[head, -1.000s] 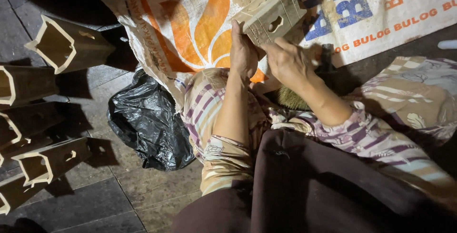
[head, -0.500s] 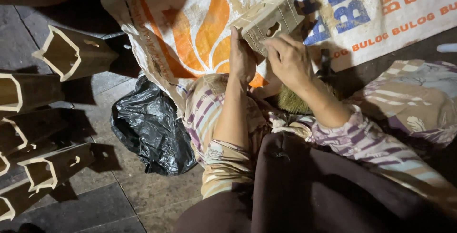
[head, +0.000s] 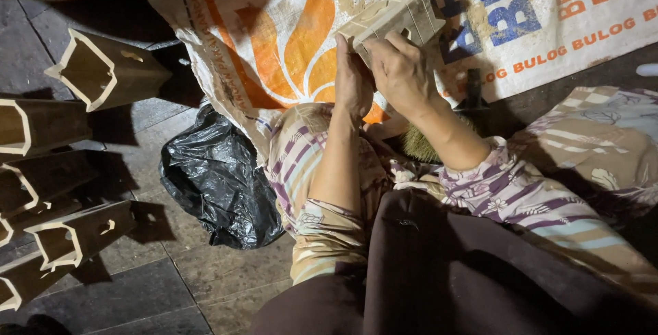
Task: The person is using a hand brush to clean dust and debris from small wooden boxes in a workshop.
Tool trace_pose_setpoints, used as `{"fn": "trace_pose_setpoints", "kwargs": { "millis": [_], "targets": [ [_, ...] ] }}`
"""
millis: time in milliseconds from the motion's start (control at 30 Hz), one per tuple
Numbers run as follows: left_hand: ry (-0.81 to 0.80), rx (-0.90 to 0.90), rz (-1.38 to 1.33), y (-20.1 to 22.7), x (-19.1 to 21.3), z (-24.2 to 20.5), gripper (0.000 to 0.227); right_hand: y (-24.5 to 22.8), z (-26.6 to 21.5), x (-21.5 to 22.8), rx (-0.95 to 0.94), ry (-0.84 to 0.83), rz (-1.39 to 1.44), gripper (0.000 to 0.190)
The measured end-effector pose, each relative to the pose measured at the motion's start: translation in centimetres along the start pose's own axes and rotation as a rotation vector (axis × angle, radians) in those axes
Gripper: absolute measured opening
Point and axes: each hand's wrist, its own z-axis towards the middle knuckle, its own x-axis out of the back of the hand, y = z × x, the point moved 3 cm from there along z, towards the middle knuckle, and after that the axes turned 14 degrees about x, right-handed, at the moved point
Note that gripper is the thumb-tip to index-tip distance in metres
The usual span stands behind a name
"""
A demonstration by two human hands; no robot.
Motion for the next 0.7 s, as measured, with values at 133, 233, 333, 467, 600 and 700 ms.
{"fn": "trace_pose_setpoints", "kwargs": {
  "millis": [133,233,333,467,600,700],
  "targets": [
    [-0.009,0.003,0.002,-0.1,-0.1,0.1,0.106,-0.2,-0.2,0.7,-0.016,-0.093,0.009,0.022],
    [0.013,0.031,0.001,0.0,-0.4,0.1,0.117,-0.4,-0.8,1.1,-0.029,-0.144,0.014,0.022],
    [-0.002,0.044,-0.046,0.0,-0.2,0.0,0.116,-0.9,-1.8,2.0,-0.036,-0.158,0.057,0.022],
    [-0.051,0.051,-0.116,-0.2,-0.3,-0.5,0.1,0.5,-6.0,0.9,-0.039,-0.182,0.026,0.016],
    [-0.1,0.02,-0.132,-0.5,0.0,-0.2,0.089,-1.4,-4.5,4.2,-0.093,-0.226,0.081,0.025],
    [-0.039,0.063,-0.037,1.2,-2.9,-2.3,0.106,0.0,-7.5,2.7,-0.097,-0.252,0.08,0.022]
  ]
}}
